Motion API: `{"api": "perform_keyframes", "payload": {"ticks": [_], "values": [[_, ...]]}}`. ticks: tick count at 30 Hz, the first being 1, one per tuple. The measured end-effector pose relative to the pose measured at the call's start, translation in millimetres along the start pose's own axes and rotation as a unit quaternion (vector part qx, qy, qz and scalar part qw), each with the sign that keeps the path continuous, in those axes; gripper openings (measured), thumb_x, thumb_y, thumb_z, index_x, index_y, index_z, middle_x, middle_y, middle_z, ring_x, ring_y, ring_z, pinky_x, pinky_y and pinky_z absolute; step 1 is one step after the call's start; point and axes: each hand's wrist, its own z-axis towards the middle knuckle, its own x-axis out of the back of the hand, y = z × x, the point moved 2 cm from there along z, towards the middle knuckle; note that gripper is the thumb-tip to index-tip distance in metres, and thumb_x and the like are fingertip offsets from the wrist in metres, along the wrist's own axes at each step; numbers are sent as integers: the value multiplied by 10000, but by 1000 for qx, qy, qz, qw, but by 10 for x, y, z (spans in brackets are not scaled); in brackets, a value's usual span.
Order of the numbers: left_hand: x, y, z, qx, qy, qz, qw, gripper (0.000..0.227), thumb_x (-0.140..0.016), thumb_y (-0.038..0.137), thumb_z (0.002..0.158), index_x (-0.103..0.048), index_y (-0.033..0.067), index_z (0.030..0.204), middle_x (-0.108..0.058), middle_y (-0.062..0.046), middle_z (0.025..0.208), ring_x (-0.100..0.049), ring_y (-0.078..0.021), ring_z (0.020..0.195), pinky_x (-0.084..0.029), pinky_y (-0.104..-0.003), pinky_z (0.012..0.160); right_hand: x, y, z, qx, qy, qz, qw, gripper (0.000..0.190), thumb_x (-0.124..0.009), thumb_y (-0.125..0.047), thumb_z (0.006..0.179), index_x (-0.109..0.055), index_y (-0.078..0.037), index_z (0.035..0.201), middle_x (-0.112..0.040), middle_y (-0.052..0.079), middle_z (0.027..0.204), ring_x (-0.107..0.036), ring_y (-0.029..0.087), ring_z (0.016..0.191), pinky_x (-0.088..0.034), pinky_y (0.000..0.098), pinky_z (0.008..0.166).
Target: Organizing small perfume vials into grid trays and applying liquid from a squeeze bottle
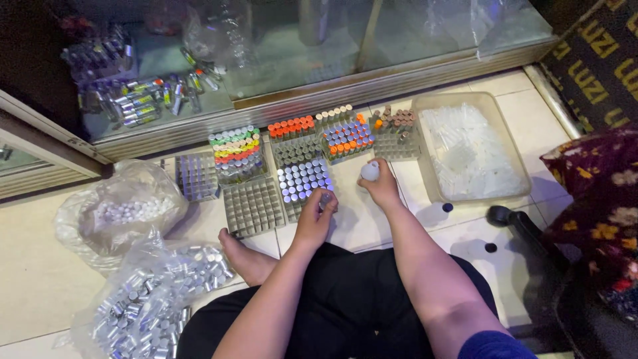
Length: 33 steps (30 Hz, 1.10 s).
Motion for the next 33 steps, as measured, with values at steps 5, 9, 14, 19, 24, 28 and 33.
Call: {"api": "perform_keyframes", "payload": {"ticks": [5, 9, 14, 19, 24, 28, 33], "values": [[17, -47, 24, 1, 4, 1, 1000, 67, -656, 180, 1002, -643, 122, 972, -646, -100, 935, -624, -283, 950, -503, -409, 900, -79, 164, 86, -16, 8, 17, 1000, 668, -859, -169, 678, -571, -169, 1280, -692, 106, 1139, -669, 270, 1068, -531, 399, 886], [33, -73, 21, 22, 4, 6, 1000, 56, -662, 177, 998, -659, 121, 998, -645, -82, 991, -613, -250, 1001, -493, -392, 911, -99, 175, 39, -9, 10, 24, 1000, 647, -852, -138, 687, -553, -136, 1261, -684, 123, 1129, -664, 286, 1054, -527, 408, 854], [38, -101, 39, 16, 12, 4, 1000, 52, -676, 189, 989, -663, 139, 990, -638, -59, 976, -609, -232, 980, -496, -364, 859, -107, 205, 71, -23, -1, -1, 1000, 720, -875, -179, 681, -535, -189, 1315, -684, 106, 1208, -667, 275, 1136, -550, 403, 913], [52, -67, 36, 11, 27, 6, 1000, 45, -683, 190, 981, -672, 147, 978, -655, -45, 979, -612, -221, 972, -494, -339, 842, 42, 3, -116, -12, -30, -20, 999, 942, -827, -25, 660, -389, -153, 1484, -620, 199, 1361, -589, 370, 1299, -504, 469, 1073], [57, 28, 1, 4, 28, -15, 999, 47, -688, 165, 978, -679, 118, 975, -647, -61, 965, -606, -229, 943, -509, -344, 803, 400, -177, -357, 25, 52, 32, 998, 988, -679, 141, 751, -171, -49, 1577, -487, 337, 1319, -521, 555, 1279, -482, 561, 1092], [27, -20, -94, -6, 28, -17, 999, 82, -697, 201, 972, -678, 122, 981, -643, -66, 959, -604, -226, 936, -511, -327, 777, 748, -282, -671, 37, 99, 28, 994, 747, -719, 13, 762, -434, -67, 1449, -581, 140, 1146, -651, 270, 1008, -558, 383, 877], [46, 56, -119, -34, 29, -14, 999, 76, -718, 205, 961, -691, 134, 969, -647, -53, 937, -604, -207, 900, -516, -304, 730, 717, -585, -1516, 63, -146, -228, 960, 390, -795, -269, 846, -744, -119, 1202, -729, 200, 1200, -643, 425, 1214, -500, 554, 1044]]}}
